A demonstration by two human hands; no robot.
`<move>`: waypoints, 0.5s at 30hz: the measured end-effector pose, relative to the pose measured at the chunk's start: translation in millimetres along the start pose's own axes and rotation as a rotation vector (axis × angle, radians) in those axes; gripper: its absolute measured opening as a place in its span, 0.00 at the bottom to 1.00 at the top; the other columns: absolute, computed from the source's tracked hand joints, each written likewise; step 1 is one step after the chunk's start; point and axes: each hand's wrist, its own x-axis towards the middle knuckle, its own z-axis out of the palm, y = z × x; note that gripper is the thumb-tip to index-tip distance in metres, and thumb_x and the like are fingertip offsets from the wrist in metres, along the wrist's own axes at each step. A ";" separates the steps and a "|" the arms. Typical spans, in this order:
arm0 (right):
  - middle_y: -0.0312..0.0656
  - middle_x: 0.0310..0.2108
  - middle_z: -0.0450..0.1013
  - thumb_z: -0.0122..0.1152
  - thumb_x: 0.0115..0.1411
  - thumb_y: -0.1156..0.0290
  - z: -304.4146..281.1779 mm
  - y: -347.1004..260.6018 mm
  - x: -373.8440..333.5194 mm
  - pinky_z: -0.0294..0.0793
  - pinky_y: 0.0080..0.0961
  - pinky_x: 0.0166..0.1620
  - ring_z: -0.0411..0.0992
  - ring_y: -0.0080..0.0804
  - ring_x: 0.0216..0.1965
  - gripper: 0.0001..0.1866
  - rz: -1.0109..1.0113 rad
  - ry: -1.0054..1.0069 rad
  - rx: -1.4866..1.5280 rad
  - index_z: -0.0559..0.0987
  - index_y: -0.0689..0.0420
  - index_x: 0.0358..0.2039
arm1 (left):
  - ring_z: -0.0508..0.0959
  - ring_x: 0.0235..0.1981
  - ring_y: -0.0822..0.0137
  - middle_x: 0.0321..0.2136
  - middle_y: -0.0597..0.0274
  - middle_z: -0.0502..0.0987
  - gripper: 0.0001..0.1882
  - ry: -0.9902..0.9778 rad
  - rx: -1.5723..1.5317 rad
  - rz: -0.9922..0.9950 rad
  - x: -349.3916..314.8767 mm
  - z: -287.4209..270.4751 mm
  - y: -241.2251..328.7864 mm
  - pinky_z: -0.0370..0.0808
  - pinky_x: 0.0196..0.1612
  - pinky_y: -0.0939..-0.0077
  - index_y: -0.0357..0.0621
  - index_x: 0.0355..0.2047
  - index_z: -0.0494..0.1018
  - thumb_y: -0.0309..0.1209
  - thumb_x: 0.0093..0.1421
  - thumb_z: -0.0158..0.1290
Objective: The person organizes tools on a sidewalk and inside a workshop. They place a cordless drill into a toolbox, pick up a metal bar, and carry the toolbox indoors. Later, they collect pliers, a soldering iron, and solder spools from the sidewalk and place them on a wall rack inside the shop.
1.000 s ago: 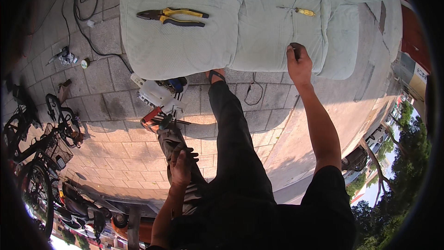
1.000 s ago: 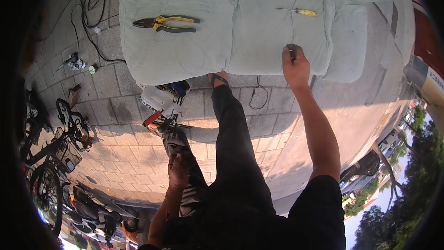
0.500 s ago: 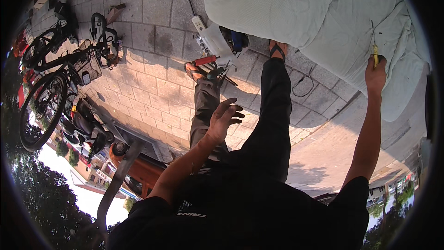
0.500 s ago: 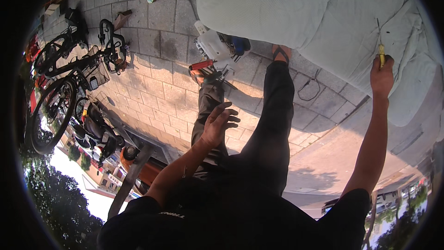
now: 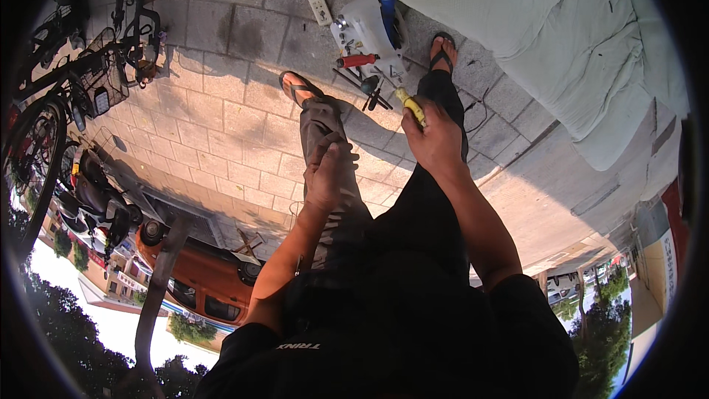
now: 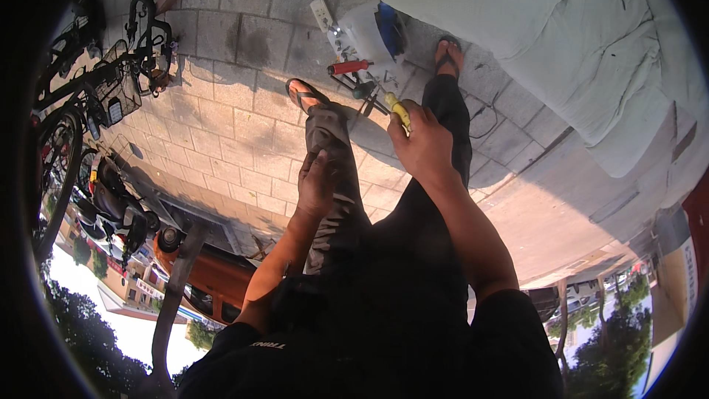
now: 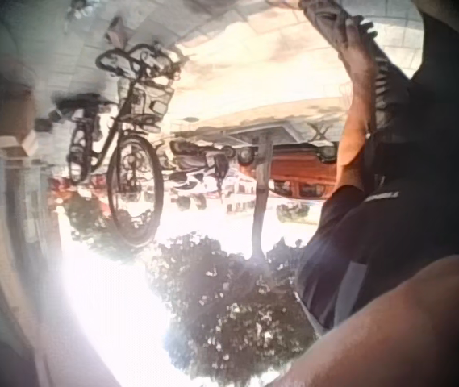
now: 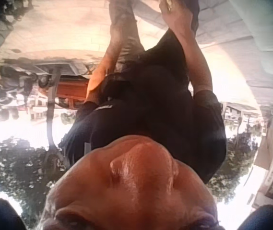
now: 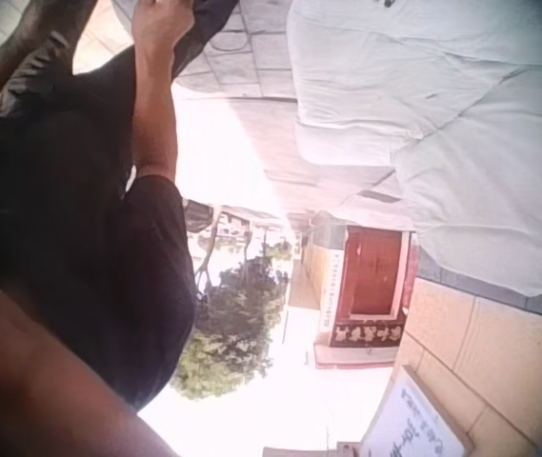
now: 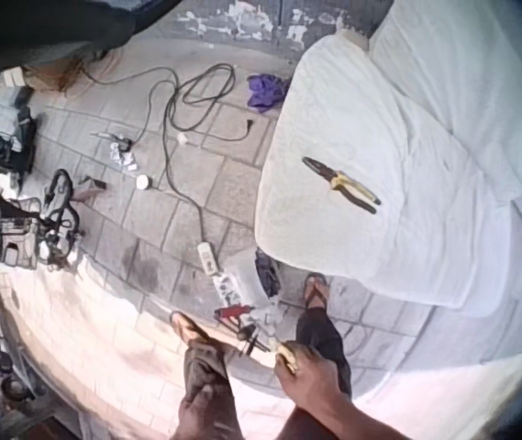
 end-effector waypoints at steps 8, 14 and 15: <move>0.53 0.29 0.77 0.64 0.56 0.64 28.9 -3.4 44.1 0.79 0.45 0.32 0.78 0.52 0.28 0.13 -0.108 -0.231 -0.308 0.78 0.61 0.33 | 0.82 0.39 0.63 0.42 0.56 0.79 0.19 0.089 -0.092 -0.031 -5.4 -15.7 -2.8 0.80 0.40 0.69 0.43 0.59 0.70 0.36 0.71 0.49; 0.52 0.29 0.78 0.63 0.57 0.62 23.0 -27.0 53.0 0.80 0.44 0.34 0.79 0.52 0.30 0.14 -0.104 -0.212 -0.357 0.79 0.61 0.33 | 0.82 0.38 0.62 0.43 0.55 0.80 0.19 0.046 -0.111 -0.018 0.8 -27.7 -7.9 0.80 0.40 0.67 0.43 0.59 0.69 0.37 0.71 0.49; 0.51 0.29 0.78 0.63 0.57 0.63 20.9 -22.6 52.0 0.80 0.43 0.34 0.78 0.51 0.29 0.13 -0.109 -0.219 -0.361 0.79 0.60 0.33 | 0.82 0.38 0.62 0.43 0.55 0.80 0.19 0.038 -0.106 -0.011 -1.1 -27.2 -8.6 0.80 0.40 0.68 0.43 0.59 0.69 0.37 0.71 0.49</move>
